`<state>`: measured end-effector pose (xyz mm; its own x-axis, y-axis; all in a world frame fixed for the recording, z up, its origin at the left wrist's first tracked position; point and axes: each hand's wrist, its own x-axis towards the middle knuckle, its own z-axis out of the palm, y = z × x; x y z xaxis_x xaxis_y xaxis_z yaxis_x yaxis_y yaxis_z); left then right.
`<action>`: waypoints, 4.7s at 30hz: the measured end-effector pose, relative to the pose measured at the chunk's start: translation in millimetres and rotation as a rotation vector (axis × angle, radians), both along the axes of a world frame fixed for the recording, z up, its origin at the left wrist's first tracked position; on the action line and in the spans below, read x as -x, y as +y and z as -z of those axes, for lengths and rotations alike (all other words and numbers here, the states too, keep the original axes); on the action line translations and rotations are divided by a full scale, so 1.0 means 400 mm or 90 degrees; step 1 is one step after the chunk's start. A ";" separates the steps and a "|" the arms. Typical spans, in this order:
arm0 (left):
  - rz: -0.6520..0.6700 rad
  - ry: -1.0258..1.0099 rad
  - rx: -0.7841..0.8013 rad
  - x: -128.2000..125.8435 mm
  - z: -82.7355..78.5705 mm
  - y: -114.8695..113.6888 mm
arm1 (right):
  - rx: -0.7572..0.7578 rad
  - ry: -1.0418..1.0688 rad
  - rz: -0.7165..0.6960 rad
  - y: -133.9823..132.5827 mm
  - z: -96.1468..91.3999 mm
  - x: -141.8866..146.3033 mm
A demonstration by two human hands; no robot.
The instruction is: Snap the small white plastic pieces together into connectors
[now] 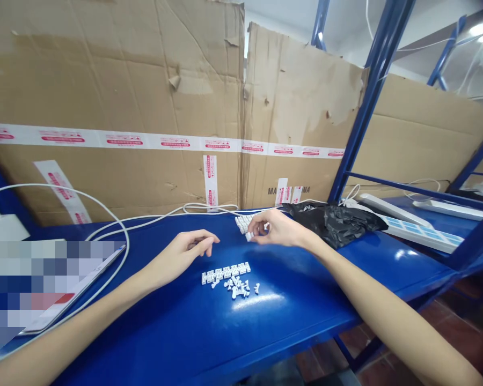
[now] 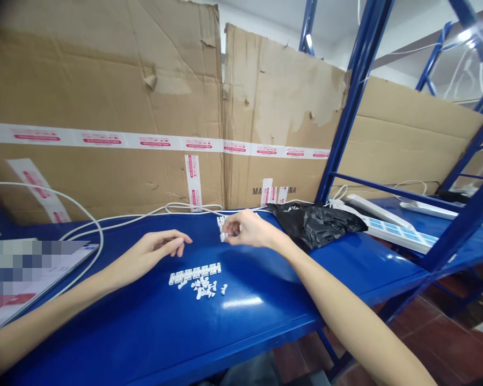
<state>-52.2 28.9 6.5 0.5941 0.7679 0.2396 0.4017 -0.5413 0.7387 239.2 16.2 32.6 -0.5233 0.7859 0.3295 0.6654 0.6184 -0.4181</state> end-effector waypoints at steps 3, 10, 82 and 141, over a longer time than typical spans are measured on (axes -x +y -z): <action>0.035 -0.035 0.025 -0.022 -0.003 -0.027 | 0.018 0.121 -0.069 -0.045 0.018 0.081; 0.068 -0.114 0.140 -0.040 0.011 -0.043 | -0.058 0.149 -0.087 -0.088 0.049 0.158; 0.126 -0.101 0.136 -0.023 -0.006 -0.043 | 0.243 -0.161 -0.175 -0.105 -0.027 0.064; -0.083 0.095 0.244 -0.004 -0.025 -0.022 | 0.263 -0.095 -0.117 -0.037 0.010 0.026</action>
